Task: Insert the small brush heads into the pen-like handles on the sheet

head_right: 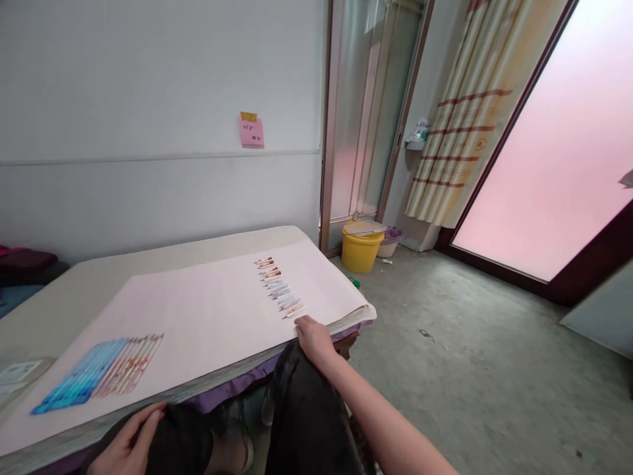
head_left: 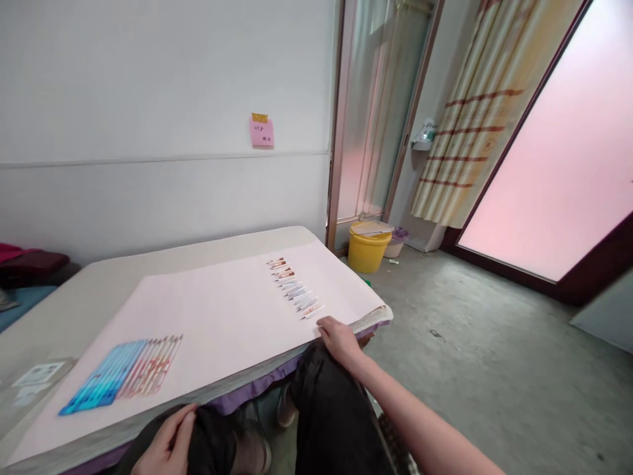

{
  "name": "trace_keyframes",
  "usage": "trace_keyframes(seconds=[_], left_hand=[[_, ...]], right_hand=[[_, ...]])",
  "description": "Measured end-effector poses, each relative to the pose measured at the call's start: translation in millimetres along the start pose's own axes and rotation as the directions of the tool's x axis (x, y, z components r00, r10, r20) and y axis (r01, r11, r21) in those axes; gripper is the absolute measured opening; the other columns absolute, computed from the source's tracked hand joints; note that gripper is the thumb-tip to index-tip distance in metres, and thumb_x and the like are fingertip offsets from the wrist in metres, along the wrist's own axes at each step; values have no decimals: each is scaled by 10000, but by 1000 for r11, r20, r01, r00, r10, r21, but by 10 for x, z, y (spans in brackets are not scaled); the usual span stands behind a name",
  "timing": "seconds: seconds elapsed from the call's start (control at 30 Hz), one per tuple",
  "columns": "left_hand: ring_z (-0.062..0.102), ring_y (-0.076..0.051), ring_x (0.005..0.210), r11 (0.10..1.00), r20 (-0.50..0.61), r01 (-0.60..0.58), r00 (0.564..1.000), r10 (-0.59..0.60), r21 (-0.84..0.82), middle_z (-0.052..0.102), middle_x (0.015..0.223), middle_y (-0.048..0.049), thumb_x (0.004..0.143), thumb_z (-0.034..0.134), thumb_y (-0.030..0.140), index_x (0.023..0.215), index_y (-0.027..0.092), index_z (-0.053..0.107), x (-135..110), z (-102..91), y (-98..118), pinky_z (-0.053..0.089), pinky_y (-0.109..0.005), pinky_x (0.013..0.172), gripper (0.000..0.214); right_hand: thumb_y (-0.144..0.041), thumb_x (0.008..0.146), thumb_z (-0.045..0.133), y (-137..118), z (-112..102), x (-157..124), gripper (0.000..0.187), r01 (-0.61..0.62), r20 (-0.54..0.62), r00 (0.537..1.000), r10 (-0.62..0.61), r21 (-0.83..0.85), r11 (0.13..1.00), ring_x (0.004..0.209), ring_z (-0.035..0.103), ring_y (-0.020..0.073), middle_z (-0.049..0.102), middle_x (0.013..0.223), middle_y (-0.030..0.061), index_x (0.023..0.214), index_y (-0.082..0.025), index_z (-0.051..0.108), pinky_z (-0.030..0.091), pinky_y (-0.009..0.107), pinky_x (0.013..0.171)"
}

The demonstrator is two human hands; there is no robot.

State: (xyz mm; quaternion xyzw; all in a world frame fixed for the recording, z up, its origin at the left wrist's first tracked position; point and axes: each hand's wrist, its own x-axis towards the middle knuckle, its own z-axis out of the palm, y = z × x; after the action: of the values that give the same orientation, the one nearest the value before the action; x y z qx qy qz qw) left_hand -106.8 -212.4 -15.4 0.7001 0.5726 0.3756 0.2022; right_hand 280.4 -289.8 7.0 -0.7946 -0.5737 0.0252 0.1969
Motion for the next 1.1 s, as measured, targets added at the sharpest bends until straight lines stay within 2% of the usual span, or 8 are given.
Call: trace_keyframes(seconds=[0.1,0.23,0.43,0.6,0.73,0.83,0.93,1.1], left_hand=[[675,-211,813,998,85,-53,995,54,-21,727,884,22,707,531,472,851,268,711,26,211,93,523,-226,693,308],[678,-198,802,993,146,-117,982,120,-27,728,868,28,724,531,423,815,269,715,4,319,20,516,-214,710,256],[675,-195,828,976,130,-217,967,220,-34,725,897,14,752,523,426,841,258,709,-76,331,-156,519,-221,741,266],[663,-188,879,967,181,-256,950,255,-18,716,944,6,787,508,419,882,261,695,-77,417,-238,512,-239,786,263],[653,-205,909,977,227,-211,951,210,-21,709,972,-7,785,514,432,900,260,690,-68,480,-227,499,-266,819,271],[655,-210,889,988,304,-141,941,151,-57,714,939,-4,776,525,440,868,267,692,-58,520,-162,497,-263,794,258],[653,-209,861,992,408,-81,905,116,-102,715,903,-2,771,534,446,845,271,692,-44,558,-45,488,-259,766,247],[640,-201,752,973,570,32,814,108,-230,705,827,-25,785,523,428,851,240,692,59,675,237,482,-276,698,261]], right_hand=[[-170,872,413,192,69,296,253,-59,23,998,60,-44,997,952,562,160,588,1066,68,1053,-177,590,365,234,778],[-138,859,409,254,201,515,287,-87,47,995,91,-86,992,964,546,156,571,1052,78,1079,-170,590,357,234,776],[-153,860,417,206,305,615,255,-78,61,994,86,-133,988,951,544,167,568,1040,92,1029,-171,607,362,238,729],[-163,863,416,253,338,629,224,-32,61,997,42,-161,986,919,551,168,583,1003,85,980,-177,607,361,237,689],[-170,864,418,351,346,613,214,5,76,997,9,-182,983,937,535,177,577,1009,91,967,-178,606,357,243,693],[-166,852,440,400,334,613,206,36,94,995,-18,-188,981,943,519,182,583,1016,92,975,-180,604,353,246,707],[-151,843,450,408,313,632,192,70,103,993,-51,-187,980,923,508,182,604,981,92,956,-167,605,345,252,731],[-122,823,465,404,271,658,159,117,101,990,-101,-167,979,867,508,174,624,900,82,879,-155,610,337,252,730]])
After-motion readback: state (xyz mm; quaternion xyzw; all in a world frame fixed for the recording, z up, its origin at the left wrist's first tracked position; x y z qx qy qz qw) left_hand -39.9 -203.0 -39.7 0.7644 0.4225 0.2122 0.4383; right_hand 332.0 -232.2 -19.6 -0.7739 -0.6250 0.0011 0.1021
